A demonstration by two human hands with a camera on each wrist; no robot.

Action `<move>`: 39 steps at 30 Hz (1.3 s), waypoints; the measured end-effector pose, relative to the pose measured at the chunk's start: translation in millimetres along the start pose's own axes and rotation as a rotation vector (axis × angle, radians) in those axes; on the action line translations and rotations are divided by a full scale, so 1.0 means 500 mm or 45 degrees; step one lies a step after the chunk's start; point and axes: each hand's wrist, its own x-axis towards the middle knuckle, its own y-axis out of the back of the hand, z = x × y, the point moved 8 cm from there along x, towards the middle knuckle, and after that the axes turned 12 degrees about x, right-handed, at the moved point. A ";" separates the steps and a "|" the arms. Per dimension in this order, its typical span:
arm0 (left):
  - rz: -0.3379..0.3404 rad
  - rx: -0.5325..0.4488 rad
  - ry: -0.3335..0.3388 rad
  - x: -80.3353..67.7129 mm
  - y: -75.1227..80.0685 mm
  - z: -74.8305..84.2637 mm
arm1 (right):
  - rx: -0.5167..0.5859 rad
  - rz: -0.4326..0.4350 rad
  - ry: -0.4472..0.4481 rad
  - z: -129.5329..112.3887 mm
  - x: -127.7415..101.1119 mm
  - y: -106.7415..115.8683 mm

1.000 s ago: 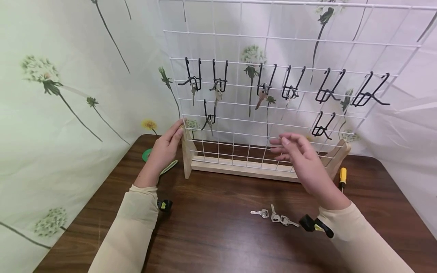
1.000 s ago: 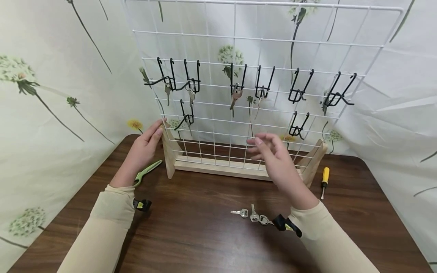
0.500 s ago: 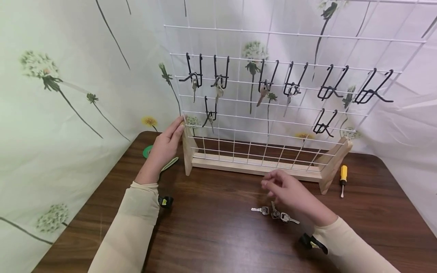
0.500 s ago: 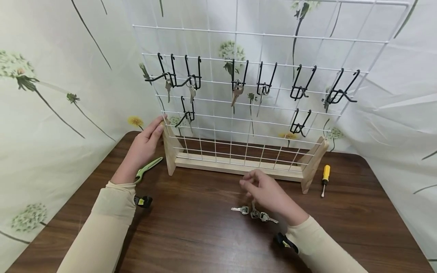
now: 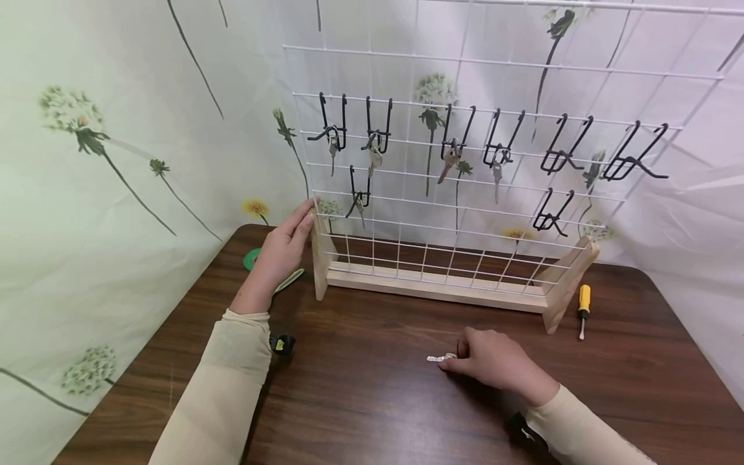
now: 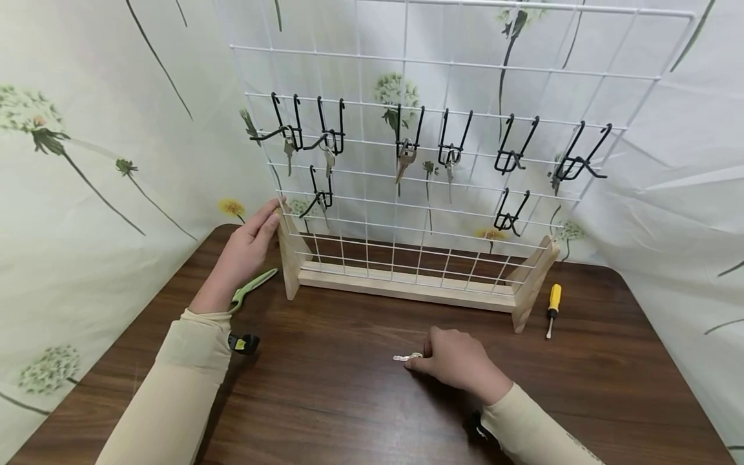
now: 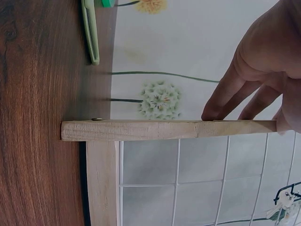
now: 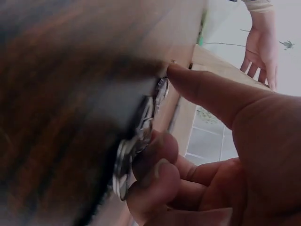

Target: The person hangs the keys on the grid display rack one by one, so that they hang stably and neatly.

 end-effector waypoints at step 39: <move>-0.008 0.010 0.006 -0.003 0.000 -0.003 | -0.104 -0.014 0.143 -0.058 0.029 0.005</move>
